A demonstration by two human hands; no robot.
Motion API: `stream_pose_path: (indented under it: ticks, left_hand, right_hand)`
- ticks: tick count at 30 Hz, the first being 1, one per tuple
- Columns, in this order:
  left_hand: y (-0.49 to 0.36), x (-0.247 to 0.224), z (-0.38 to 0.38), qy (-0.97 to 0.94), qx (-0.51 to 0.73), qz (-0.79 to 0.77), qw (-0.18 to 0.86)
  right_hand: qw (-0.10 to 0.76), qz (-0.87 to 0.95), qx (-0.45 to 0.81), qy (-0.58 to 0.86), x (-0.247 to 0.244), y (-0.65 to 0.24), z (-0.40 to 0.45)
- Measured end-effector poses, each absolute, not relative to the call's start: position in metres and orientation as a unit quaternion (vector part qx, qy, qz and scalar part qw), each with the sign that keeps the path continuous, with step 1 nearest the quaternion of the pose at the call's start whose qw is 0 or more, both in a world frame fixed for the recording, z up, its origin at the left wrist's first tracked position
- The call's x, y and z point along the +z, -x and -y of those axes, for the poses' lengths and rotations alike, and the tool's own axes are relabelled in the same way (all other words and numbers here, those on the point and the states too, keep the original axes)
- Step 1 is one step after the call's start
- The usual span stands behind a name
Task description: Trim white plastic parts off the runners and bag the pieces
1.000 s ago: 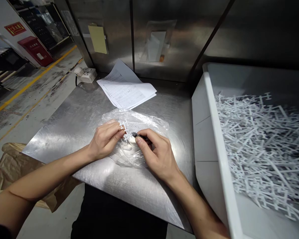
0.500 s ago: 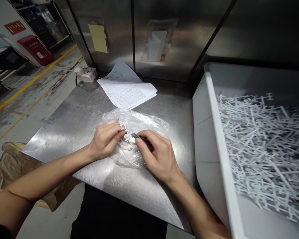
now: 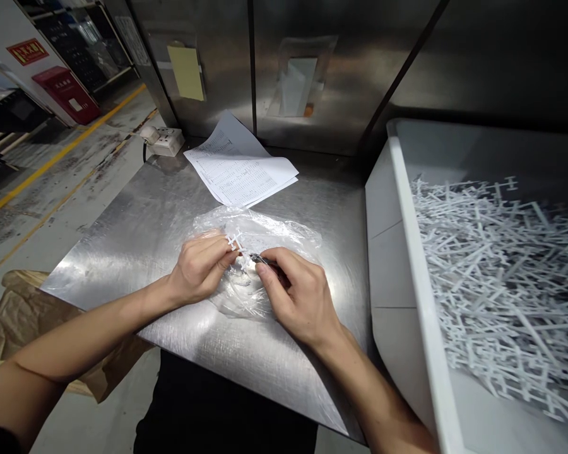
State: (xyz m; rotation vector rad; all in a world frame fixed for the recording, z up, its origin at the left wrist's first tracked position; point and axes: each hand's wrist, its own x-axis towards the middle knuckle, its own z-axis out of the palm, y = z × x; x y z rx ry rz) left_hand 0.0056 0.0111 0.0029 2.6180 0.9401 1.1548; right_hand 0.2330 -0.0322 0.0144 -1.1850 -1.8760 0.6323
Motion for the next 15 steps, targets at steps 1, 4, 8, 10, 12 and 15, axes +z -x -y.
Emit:
stream_pose_path:
  ticks: [1,4,8,10,12,15]
  left_hand:
    - [-0.0055,0.0028,-0.0111,-0.868,0.382,-0.311,0.063]
    - [-0.0054,0.0031,-0.0111,-0.869,0.383,-0.308,0.063]
    - [-0.0055,0.0042,-0.0105,-0.867,0.383,-0.309,0.077]
    - [-0.0056,0.0046,-0.0099,-0.867,0.38,-0.312,0.083]
    - [-0.0056,0.0047,-0.0091,-0.866,0.374,-0.316,0.097]
    - [-0.0053,0.004,-0.0079,-0.863,0.364,-0.328,0.127]
  right_hand:
    - [0.406,0.749,0.241,0.465,0.0141,-0.2329,0.0321]
    - [0.404,0.762,0.221,0.455,0.0135,-0.2329,0.0317]
    - [0.405,0.76,0.228,0.455,0.0135,-0.2334,0.0319]
    - [0.406,0.75,0.24,0.463,0.0133,-0.2335,0.0323]
    - [0.405,0.738,0.255,0.475,0.0127,-0.2334,0.0328]
    - [0.399,0.721,0.281,0.492,0.0109,-0.2329,0.0326]
